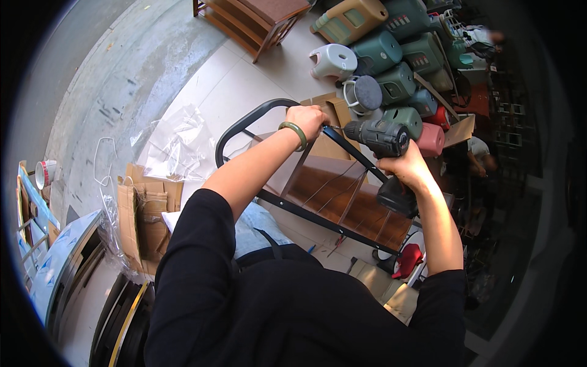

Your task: The person assembles a metal-framed shelving unit with wooden shelves. They use a cordless drill to drive screws into the frame, then hand-tighten additional screws to secure the shelves in place.

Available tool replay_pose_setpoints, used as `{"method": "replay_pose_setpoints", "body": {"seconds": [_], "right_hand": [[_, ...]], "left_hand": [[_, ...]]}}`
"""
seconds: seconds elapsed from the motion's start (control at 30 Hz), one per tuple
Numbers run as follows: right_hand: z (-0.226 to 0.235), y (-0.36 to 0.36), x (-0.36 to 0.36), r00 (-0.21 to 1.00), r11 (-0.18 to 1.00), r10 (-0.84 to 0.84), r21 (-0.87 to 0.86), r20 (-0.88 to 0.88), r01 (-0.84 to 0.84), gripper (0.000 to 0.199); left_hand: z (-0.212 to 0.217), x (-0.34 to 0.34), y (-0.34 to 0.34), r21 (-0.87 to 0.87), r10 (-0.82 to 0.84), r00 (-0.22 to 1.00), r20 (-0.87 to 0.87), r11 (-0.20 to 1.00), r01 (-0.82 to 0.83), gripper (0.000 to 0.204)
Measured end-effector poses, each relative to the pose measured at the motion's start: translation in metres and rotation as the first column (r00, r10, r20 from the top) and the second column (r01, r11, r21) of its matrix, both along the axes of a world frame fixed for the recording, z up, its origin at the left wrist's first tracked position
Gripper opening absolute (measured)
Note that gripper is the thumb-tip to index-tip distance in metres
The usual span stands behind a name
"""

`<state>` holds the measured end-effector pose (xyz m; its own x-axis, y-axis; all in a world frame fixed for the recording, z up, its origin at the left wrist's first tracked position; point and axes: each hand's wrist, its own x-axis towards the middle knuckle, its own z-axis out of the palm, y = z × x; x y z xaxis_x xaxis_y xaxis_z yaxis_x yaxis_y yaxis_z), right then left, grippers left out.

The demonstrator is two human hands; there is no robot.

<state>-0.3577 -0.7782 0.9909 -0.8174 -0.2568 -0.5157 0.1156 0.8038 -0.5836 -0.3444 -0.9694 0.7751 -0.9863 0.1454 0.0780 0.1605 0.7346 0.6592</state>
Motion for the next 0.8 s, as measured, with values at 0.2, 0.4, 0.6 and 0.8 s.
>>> {"method": "replay_pose_setpoints", "body": {"seconds": [0.2,0.4,0.6,0.8], "right_hand": [[0.020,-0.006,-0.036,0.869,0.832,0.494,0.294,-0.007,-0.471,0.053],[0.011,-0.008,-0.056,0.887,0.884,0.458,0.134,-0.066,-0.447,0.051],[0.008,-0.014,-0.059,0.961,0.951,0.256,0.153,0.103,-0.270,0.037],[0.012,-0.022,-0.056,0.959,0.946,0.259,0.171,0.118,-0.276,0.040]], "left_hand": [[0.001,-0.001,-0.001,0.017,-0.013,1.000,0.007,1.000,0.013,0.022],[-0.001,0.000,-0.001,0.035,-0.016,1.000,-0.001,0.999,0.016,0.022],[-0.002,-0.006,0.002,-0.059,-0.005,0.999,0.044,0.998,0.007,0.023],[0.009,-0.015,-0.003,-0.146,-0.090,0.977,0.192,0.982,0.119,0.028]]}}
